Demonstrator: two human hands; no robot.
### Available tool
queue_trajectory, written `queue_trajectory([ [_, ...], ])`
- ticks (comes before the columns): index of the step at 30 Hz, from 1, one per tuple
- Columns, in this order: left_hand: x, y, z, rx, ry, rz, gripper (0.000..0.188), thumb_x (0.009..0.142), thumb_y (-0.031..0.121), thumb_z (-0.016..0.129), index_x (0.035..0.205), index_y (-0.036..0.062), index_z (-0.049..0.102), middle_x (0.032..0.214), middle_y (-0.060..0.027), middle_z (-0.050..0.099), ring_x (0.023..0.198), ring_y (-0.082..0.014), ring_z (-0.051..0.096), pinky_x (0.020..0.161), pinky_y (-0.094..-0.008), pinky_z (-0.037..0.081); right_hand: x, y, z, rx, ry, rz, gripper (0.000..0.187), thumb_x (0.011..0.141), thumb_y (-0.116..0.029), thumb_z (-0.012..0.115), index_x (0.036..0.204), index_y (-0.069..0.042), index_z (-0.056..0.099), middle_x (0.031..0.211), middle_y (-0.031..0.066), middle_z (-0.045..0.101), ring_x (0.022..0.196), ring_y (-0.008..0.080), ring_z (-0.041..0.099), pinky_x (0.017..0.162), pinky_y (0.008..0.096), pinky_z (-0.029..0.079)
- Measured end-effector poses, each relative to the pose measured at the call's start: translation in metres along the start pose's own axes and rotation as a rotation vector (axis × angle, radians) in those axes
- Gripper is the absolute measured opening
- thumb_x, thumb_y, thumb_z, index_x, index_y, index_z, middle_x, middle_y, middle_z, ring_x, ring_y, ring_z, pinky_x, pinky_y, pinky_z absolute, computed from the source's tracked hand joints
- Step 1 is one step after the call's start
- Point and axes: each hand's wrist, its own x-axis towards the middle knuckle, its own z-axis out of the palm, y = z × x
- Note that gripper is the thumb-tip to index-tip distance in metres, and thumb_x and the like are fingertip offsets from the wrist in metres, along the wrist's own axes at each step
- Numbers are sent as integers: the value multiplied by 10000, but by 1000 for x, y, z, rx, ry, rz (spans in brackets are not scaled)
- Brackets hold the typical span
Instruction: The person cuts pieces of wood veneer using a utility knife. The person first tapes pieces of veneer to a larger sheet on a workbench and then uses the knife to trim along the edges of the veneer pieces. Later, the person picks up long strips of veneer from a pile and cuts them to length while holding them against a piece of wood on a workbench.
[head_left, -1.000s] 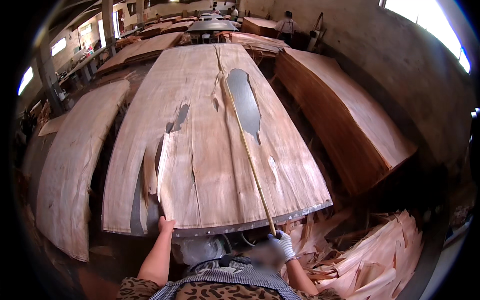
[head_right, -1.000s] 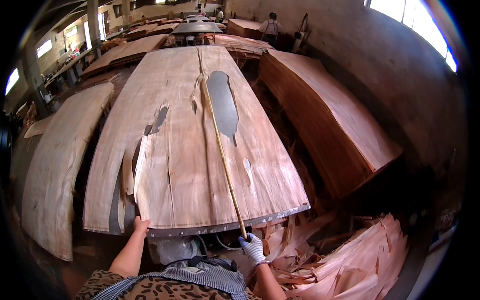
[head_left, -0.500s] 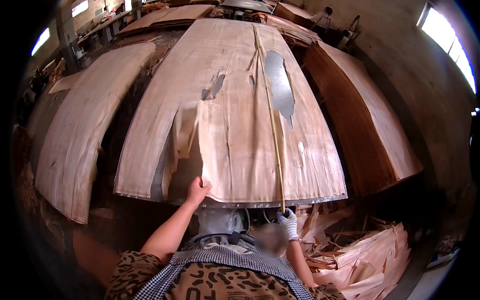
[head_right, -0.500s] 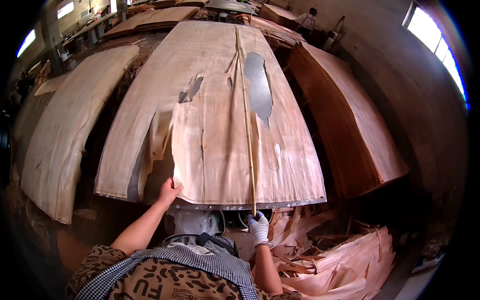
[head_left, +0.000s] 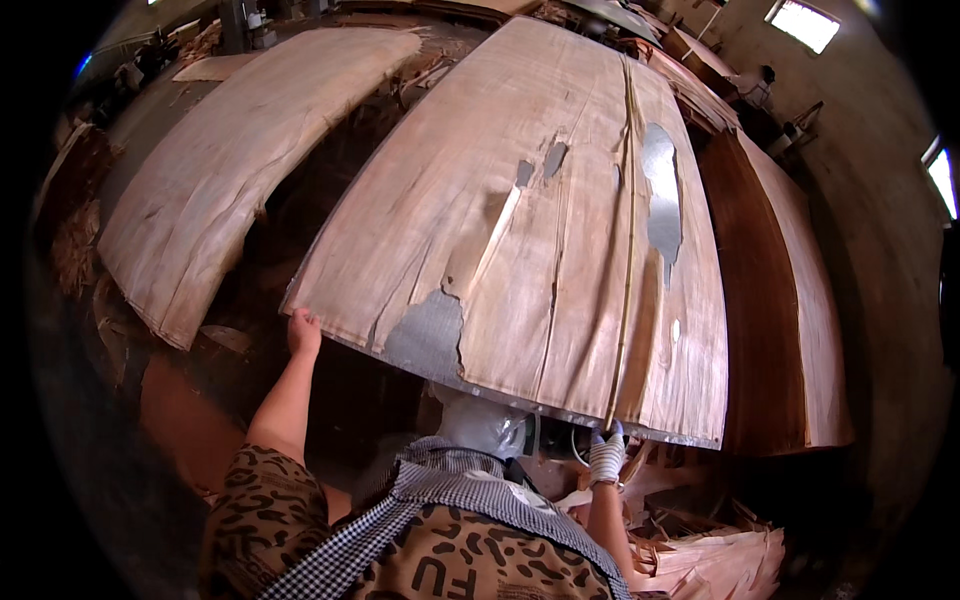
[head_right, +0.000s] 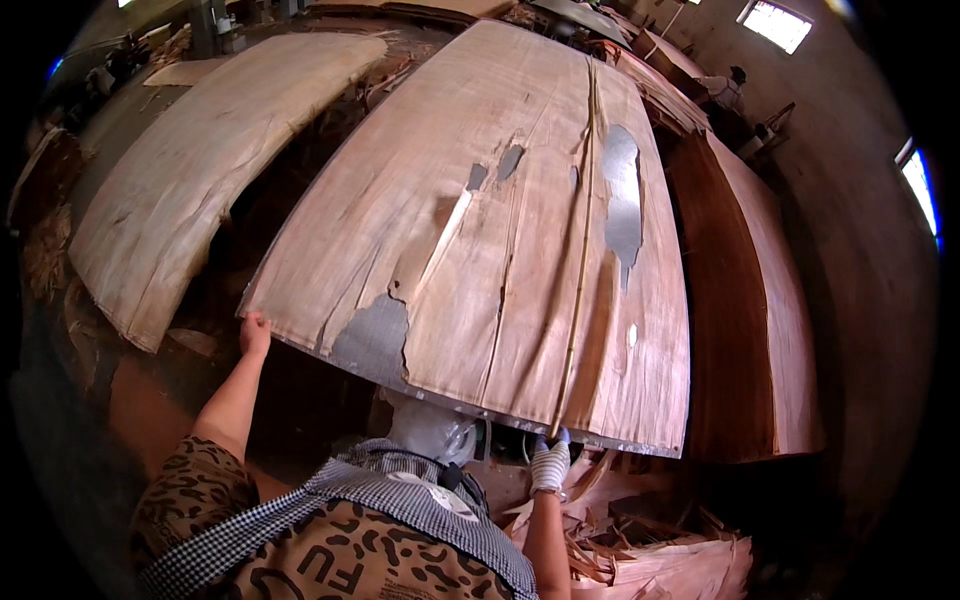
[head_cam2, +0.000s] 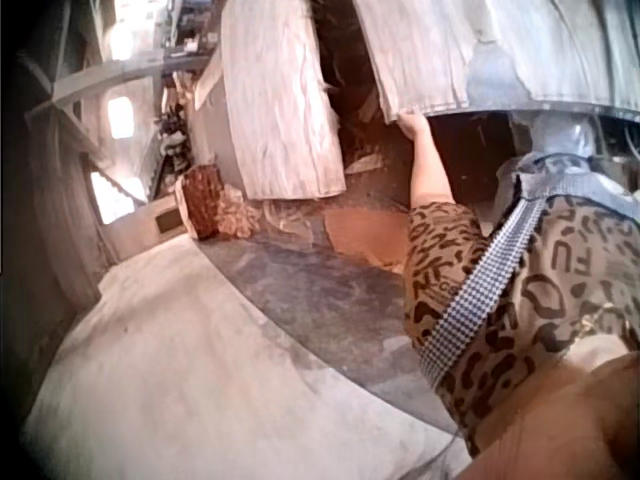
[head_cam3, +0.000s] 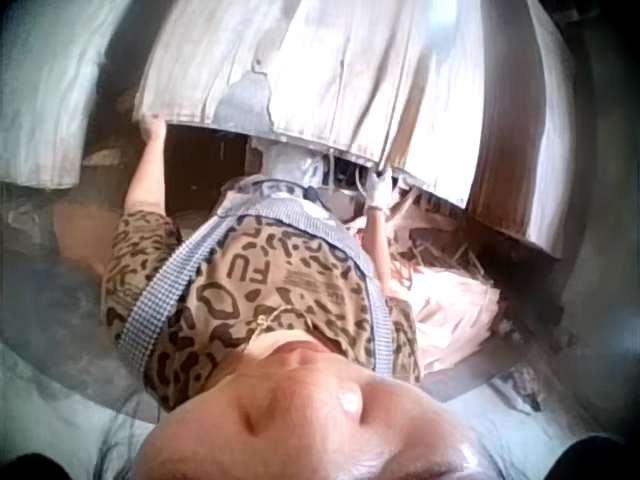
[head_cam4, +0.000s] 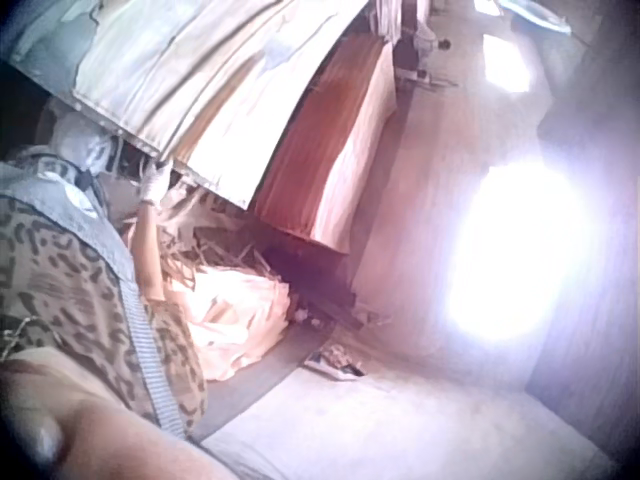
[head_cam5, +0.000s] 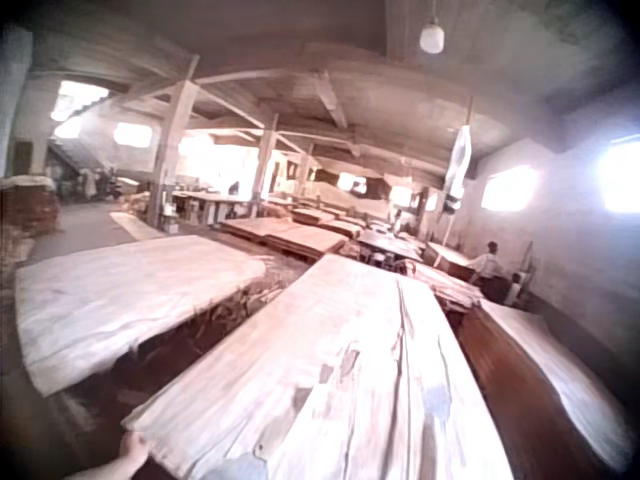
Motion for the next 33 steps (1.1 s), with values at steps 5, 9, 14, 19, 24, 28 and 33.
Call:
queue_trajectory([
  [5,37,1,0,131,16,-120,362,664,193,682,982,84,547,1015,-167,521,947,-324,523,818,-389,443,48,-35,-9,-339,-16,204,693,773,-268,576,1286,27,217,888,257,593,830,375,583,705,415,464],
  [9,73,9,5,288,-47,-235,462,632,243,698,1029,106,506,1068,-154,494,992,-344,499,833,-408,441,71,-39,-8,-398,-20,440,839,742,-325,614,1325,5,109,1006,246,568,886,355,578,757,409,464],
  [14,109,-14,19,170,-293,-180,665,498,249,777,1030,-5,468,1046,-215,526,959,-352,529,814,-394,450,68,-51,-23,-501,96,431,809,740,-339,610,1334,-57,139,991,215,584,840,342,596,727,416,472],
  [19,136,-38,16,10,-553,-115,550,576,263,757,976,-40,530,976,-207,584,913,-292,572,757,-348,454,88,-38,-54,-564,132,249,729,736,-349,612,1287,-31,257,883,220,608,812,341,600,681,422,471],
  [24,147,1,43,-382,-535,-187,552,668,287,694,1030,-83,502,984,-171,585,907,-242,569,758,-336,443,138,47,-64,-369,108,388,730,663,-301,707,1201,2,316,971,242,570,913,349,565,766,399,454],
  [28,137,34,66,50,-312,153,499,625,211,716,967,-97,523,930,-187,597,861,-246,584,729,-342,451,145,82,-42,-312,44,508,579,651,-308,718,1060,-17,432,868,196,602,820,336,593,710,399,462],
  [33,130,16,60,-99,-365,-62,405,567,147,738,858,-78,569,833,-192,613,779,-279,604,672,-364,462,111,22,-48,-621,40,334,391,737,-320,605,1033,-96,482,867,199,607,795,346,597,687,422,471],
])
